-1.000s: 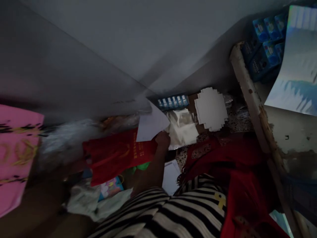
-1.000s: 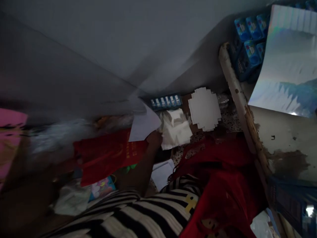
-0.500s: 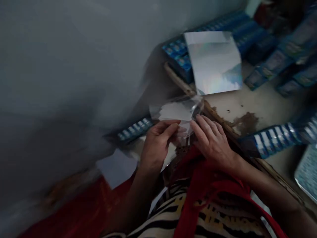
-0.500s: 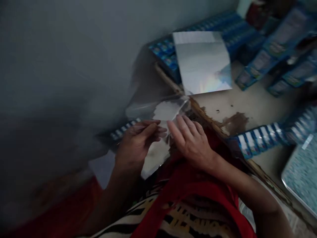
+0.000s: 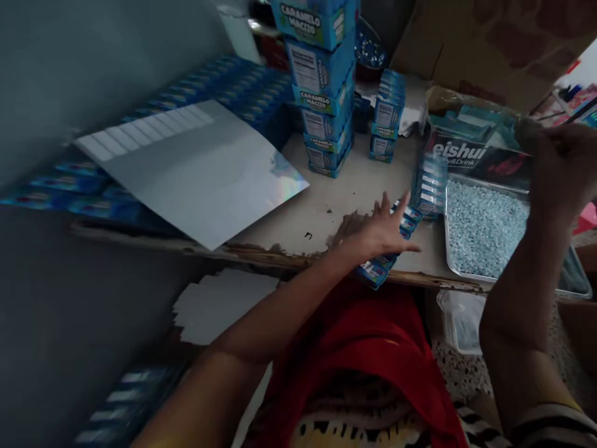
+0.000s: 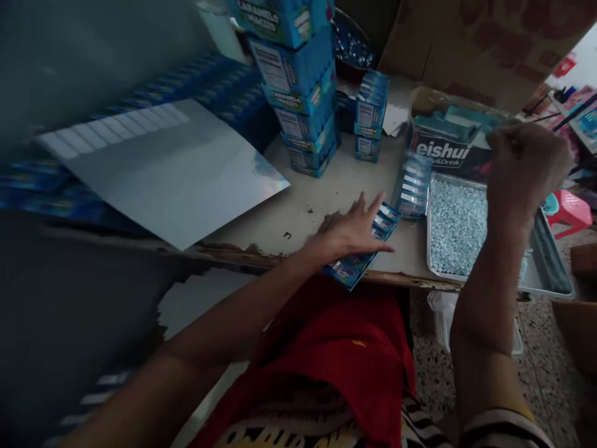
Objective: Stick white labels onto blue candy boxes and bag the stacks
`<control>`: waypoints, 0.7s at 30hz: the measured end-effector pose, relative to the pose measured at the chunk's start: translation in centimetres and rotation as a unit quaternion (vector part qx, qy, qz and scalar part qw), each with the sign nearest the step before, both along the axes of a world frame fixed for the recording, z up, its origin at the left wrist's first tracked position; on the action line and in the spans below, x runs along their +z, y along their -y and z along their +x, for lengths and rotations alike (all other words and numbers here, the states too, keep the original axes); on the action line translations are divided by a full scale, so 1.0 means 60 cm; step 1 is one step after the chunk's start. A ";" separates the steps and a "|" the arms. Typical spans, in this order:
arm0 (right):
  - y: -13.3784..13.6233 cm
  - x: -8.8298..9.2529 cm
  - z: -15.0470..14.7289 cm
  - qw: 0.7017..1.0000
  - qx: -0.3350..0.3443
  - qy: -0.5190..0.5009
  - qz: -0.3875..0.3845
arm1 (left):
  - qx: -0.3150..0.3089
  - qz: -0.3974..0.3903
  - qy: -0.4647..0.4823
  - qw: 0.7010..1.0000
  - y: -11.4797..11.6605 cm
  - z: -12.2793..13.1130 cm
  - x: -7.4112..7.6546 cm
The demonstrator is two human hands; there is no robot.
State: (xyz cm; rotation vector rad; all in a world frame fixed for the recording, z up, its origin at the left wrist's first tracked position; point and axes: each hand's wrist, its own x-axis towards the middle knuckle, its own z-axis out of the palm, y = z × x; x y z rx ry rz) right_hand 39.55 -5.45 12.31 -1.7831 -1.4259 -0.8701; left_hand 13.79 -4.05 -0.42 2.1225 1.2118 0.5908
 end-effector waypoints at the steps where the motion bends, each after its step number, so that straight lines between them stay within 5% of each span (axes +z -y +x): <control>1: -0.008 0.008 0.032 0.999 -0.032 -0.020 -0.016 | -0.020 0.005 -0.082 0.996 0.003 0.011 -0.008; 4: -0.023 0.019 0.066 0.992 -0.107 -0.057 -0.014 | -0.040 0.021 -0.203 0.978 0.025 0.019 -0.012; 8: -0.035 0.003 -0.010 0.991 -0.104 -0.056 0.069 | 0.046 0.017 -0.246 0.968 0.078 -0.004 -0.008; 10: -0.048 -0.033 -0.079 0.996 -0.063 -0.058 0.027 | 0.087 0.032 -0.229 0.969 0.116 -0.018 -0.018; 12: -0.068 -0.090 -0.150 0.990 0.034 -0.053 -0.124 | 0.126 0.045 -0.213 0.968 0.158 -0.028 -0.032; 16: -0.113 -0.230 -0.239 0.875 0.257 -0.014 -0.409 | 0.182 0.063 -0.201 0.961 0.222 -0.035 -0.057; 18: -0.125 -0.284 -0.250 0.822 0.300 -0.028 -0.484 | 0.170 0.063 -0.196 0.964 0.234 -0.043 -0.060; 21: -0.128 -0.326 -0.241 0.777 0.334 -0.090 -0.526 | 0.102 0.051 -0.158 0.981 0.219 -0.076 -0.052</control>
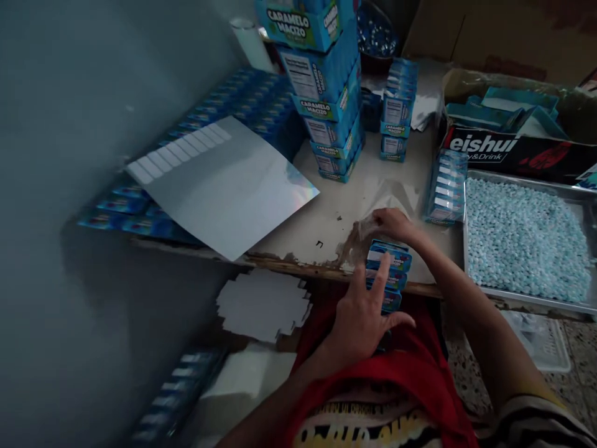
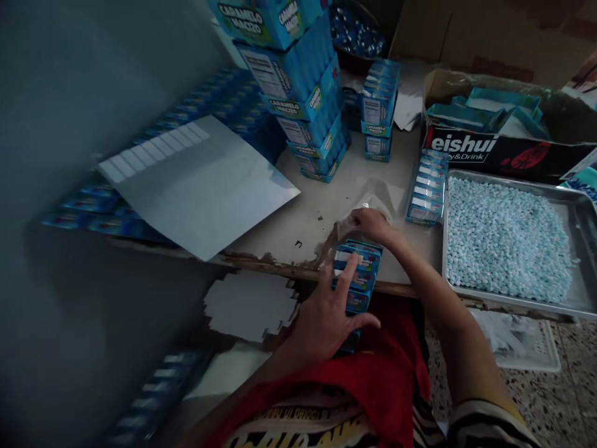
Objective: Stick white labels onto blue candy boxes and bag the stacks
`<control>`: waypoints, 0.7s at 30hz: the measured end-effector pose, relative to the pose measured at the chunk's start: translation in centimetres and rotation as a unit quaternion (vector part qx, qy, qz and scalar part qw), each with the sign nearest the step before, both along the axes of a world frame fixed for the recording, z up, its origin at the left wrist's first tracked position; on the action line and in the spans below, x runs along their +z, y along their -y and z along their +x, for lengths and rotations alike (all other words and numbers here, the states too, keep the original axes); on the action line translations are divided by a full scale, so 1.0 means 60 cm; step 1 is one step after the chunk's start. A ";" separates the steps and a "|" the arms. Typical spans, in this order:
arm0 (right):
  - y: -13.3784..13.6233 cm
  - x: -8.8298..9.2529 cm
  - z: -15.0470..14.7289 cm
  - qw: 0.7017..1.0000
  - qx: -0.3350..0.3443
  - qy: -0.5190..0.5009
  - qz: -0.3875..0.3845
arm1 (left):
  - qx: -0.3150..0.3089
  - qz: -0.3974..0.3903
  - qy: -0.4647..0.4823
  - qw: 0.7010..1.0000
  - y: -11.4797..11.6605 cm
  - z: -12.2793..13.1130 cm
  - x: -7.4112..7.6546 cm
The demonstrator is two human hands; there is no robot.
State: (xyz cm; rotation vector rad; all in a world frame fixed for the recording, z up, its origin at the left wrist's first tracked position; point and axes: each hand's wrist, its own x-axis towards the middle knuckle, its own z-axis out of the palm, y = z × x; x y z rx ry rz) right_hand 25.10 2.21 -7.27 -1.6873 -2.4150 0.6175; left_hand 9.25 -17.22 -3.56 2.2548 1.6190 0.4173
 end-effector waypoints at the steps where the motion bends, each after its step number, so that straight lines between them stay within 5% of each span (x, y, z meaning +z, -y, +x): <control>1: 0.002 -0.005 0.006 1.000 -0.005 -0.028 -0.013 | -0.024 -0.006 0.030 0.999 -0.015 -0.016 0.004; 5: 0.004 0.012 0.018 0.993 -0.046 -0.104 -0.013 | -0.009 0.093 0.156 0.983 -0.132 -0.067 0.007; 10: -0.014 0.115 0.002 0.984 -0.099 -0.040 0.141 | -0.042 0.224 0.102 0.968 -0.301 -0.043 0.026; 13: -0.002 0.183 -0.001 0.956 -0.041 0.045 0.287 | -0.070 0.241 0.049 0.967 -0.334 -0.037 0.061; 15: 0.018 0.203 0.006 0.942 0.016 0.071 0.329 | -0.106 0.269 0.041 0.957 -0.328 -0.048 0.072; 18: 0.049 0.173 0.026 0.950 0.076 0.086 0.290 | -0.157 0.267 0.027 0.950 -0.302 -0.065 0.045; 21: 0.066 0.096 0.047 0.981 0.080 0.079 0.159 | -0.179 0.196 -0.030 0.964 -0.278 -0.058 -0.016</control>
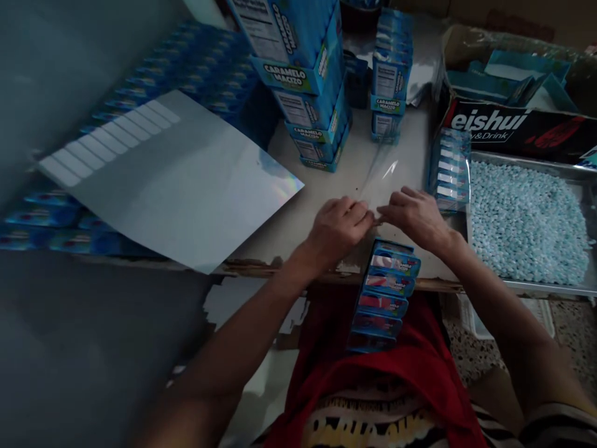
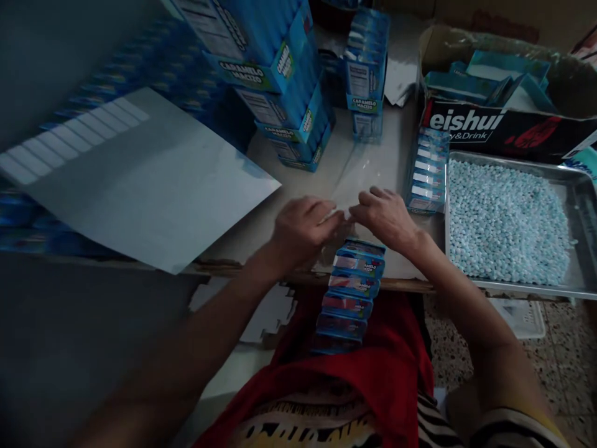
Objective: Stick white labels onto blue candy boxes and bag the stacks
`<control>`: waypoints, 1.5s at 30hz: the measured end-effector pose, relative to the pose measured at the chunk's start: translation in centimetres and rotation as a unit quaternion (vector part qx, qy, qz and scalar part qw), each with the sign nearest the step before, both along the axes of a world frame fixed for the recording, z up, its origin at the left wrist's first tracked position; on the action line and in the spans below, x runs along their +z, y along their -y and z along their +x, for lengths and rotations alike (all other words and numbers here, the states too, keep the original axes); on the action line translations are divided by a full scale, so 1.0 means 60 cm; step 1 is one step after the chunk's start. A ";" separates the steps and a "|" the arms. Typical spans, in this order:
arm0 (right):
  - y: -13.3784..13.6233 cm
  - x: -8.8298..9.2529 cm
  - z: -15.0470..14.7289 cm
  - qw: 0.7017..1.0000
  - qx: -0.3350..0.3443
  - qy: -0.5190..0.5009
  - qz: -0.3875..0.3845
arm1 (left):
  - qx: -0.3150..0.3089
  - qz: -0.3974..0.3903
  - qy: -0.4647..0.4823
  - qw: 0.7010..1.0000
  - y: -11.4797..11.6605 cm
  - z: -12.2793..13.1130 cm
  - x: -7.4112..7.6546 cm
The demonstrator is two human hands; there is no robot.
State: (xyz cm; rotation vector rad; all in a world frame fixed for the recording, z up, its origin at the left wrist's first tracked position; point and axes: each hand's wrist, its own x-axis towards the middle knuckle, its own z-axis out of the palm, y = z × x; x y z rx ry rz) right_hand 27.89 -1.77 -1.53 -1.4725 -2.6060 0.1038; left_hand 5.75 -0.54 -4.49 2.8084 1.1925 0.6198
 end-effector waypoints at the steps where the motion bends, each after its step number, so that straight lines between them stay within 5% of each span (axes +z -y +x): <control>1: 0.003 -0.026 0.005 0.999 -0.010 -0.008 -0.052 | 0.002 -0.022 -0.029 0.999 0.005 0.006 -0.018; 3: 0.005 -0.067 0.012 0.991 -0.031 -0.030 -0.128 | 0.003 -0.053 -0.077 0.996 0.008 0.019 -0.040; 6: 0.004 -0.088 0.016 0.989 -0.060 -0.068 -0.117 | 0.002 -0.062 -0.089 0.994 -0.004 0.031 -0.026; 11: -0.008 -0.047 0.010 0.986 -0.135 -0.059 0.078 | -0.001 -0.012 0.002 1.000 -0.049 0.030 0.056; 13: -0.008 -0.031 0.009 0.982 -0.149 -0.031 0.113 | -0.021 0.018 0.014 1.000 -0.060 0.021 0.068; 16: 0.009 -0.038 0.019 0.988 -0.108 0.005 0.106 | -0.012 0.034 -0.052 0.998 -0.049 0.005 0.043; 20: 0.049 -0.098 0.049 0.998 -0.037 0.040 0.044 | -0.017 -0.045 -0.136 0.990 -0.005 0.002 -0.037; 23: 0.080 -0.135 0.066 0.998 -0.064 0.029 0.001 | -0.024 -0.096 -0.112 0.989 0.011 0.013 -0.077; 25: 0.098 -0.138 0.068 0.993 -0.116 0.001 -0.025 | -0.044 -0.122 -0.079 0.988 0.006 0.018 -0.079; 32: 0.127 -0.060 0.044 0.950 -0.252 -0.115 -0.145 | -0.123 -0.177 0.020 0.976 -0.022 0.016 -0.003; 41: 0.200 0.011 -0.008 0.908 -0.307 -0.277 0.067 | -0.075 -0.011 0.072 0.995 0.071 -0.024 0.061; 45: 0.236 0.014 -0.042 0.910 -0.285 -0.240 0.180 | -0.013 0.031 0.133 0.991 0.121 -0.032 0.055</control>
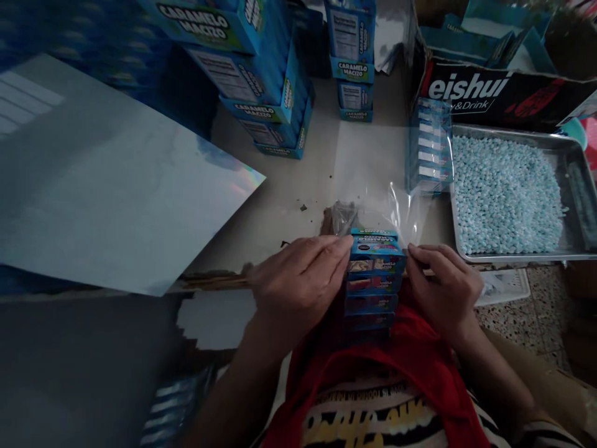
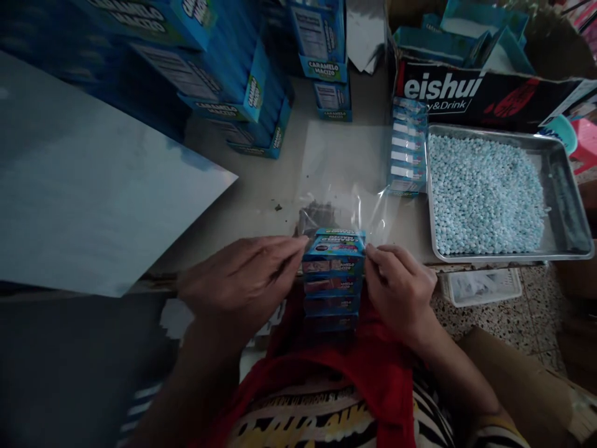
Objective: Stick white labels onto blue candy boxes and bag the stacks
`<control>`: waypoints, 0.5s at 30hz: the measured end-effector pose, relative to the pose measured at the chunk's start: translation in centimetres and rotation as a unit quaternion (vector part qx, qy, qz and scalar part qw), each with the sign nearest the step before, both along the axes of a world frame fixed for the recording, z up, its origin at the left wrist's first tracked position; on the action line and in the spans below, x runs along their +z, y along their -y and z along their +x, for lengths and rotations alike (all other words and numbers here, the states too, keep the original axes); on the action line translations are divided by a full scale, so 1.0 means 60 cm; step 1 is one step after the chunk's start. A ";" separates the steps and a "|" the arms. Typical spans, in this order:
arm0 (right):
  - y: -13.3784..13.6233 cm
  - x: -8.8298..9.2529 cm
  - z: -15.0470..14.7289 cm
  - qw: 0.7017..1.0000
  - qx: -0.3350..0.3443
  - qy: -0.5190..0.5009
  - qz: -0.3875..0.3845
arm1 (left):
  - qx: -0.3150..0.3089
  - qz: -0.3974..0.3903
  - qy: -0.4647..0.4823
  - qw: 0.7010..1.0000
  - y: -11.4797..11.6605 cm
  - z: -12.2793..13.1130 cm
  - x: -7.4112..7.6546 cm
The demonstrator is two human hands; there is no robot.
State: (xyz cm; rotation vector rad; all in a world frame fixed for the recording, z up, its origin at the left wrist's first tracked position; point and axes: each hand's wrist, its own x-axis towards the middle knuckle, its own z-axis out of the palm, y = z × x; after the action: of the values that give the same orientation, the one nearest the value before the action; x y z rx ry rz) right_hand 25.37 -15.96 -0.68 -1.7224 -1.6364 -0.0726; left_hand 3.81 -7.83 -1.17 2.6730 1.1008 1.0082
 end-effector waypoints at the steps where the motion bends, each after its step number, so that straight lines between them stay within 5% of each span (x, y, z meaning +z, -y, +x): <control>1: 0.007 -0.003 -0.004 1.000 -0.001 0.017 0.019 | 0.017 0.001 0.017 1.000 0.009 0.003 -0.007; 7: 0.045 -0.039 -0.001 0.996 0.019 0.076 0.045 | 0.036 0.053 0.099 0.993 0.047 0.002 -0.065; 12: 0.047 -0.090 0.004 0.995 0.001 0.066 0.072 | 0.017 0.110 0.087 0.990 0.063 -0.029 -0.142; 15: 0.027 -0.128 0.001 0.998 -0.033 0.031 0.046 | 0.107 0.048 0.144 0.983 0.040 -0.005 -0.191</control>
State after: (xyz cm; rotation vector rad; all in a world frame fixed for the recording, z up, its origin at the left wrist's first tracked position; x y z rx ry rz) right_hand 25.44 -17.58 -8.34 -1.7195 -1.5949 -0.2302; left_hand 3.49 -10.24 -12.63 2.4083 1.3226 1.4661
